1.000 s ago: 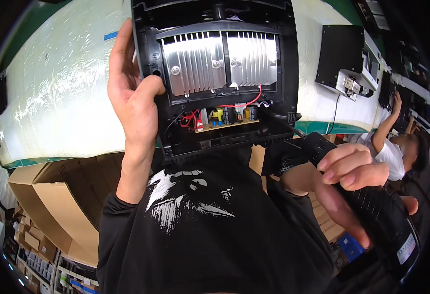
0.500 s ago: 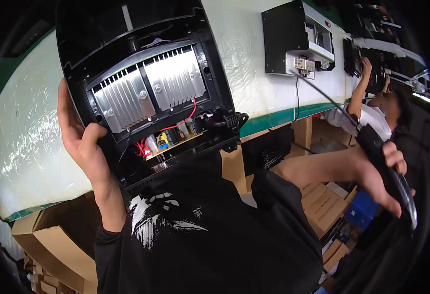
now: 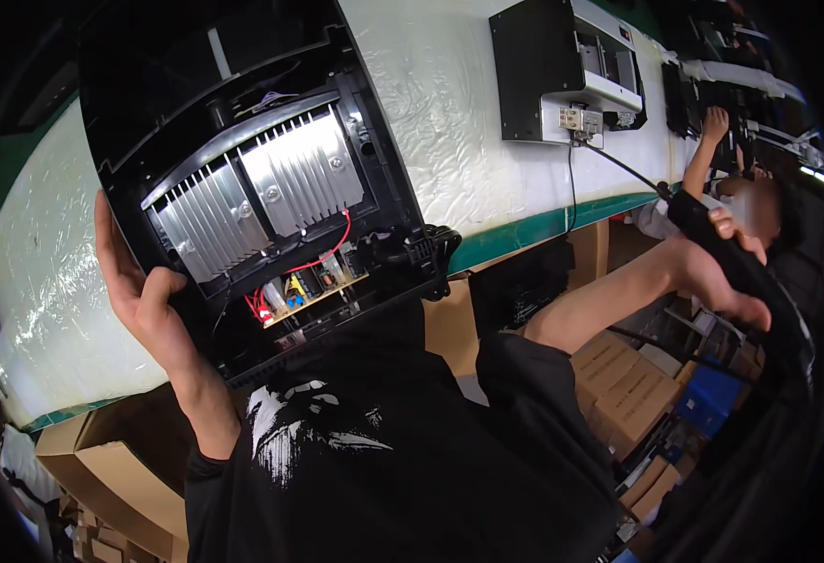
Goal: Assembling an electronic device by installing internal components, connecting wires, and screwing the casing together on an assembly line.
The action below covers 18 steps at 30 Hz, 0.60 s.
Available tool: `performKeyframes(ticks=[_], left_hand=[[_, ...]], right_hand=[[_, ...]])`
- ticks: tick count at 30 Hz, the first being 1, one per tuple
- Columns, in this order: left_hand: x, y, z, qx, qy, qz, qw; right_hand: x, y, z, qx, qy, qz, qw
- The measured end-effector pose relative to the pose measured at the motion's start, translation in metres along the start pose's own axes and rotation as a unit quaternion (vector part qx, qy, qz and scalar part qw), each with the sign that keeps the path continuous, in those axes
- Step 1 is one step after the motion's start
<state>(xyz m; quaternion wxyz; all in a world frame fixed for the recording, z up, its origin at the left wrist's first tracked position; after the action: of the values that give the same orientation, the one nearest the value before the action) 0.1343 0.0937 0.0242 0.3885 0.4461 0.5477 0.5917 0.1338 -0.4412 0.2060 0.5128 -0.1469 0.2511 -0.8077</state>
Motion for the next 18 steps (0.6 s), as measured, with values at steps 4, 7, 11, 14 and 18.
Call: performKeyframes(ticks=[4,7,11,14,18], left_hand=[[0.001,-0.002,-0.001,0.01,-0.003,0.0,1.0],[0.0,-0.001,0.002,-0.012,-0.003,-0.022,1.0],[0.001,-0.001,0.002,-0.031,-0.004,-0.04,0.999],[0.004,-0.002,0.003,-0.029,-0.003,-0.064,0.998],[0.001,-0.002,0.002,-0.034,-0.009,-0.099,0.995]], right_hand=[[-0.014,0.032,0.019,-0.114,0.037,-0.01,0.993],[-0.036,0.065,0.05,-0.151,-0.037,-0.019,0.988],[-0.087,0.071,0.073,-0.102,-0.072,-0.095,0.988],[-0.117,0.075,0.076,-0.114,-0.115,-0.101,0.982],[-0.131,0.08,0.076,-0.134,-0.149,-0.107,0.974]])
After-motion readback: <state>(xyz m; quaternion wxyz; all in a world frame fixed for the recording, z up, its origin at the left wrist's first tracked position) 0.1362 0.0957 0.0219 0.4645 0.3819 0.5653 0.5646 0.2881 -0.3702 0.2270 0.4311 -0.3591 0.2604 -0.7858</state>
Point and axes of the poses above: each hand's wrist, its own z-axis towards the middle knuckle, its own x-axis out of the back of the hand, y = z × x, the point moved 10 cm from there along z, towards the middle knuckle, and after that the axes turned 10 degrees about -y, right-handed, at the moved point
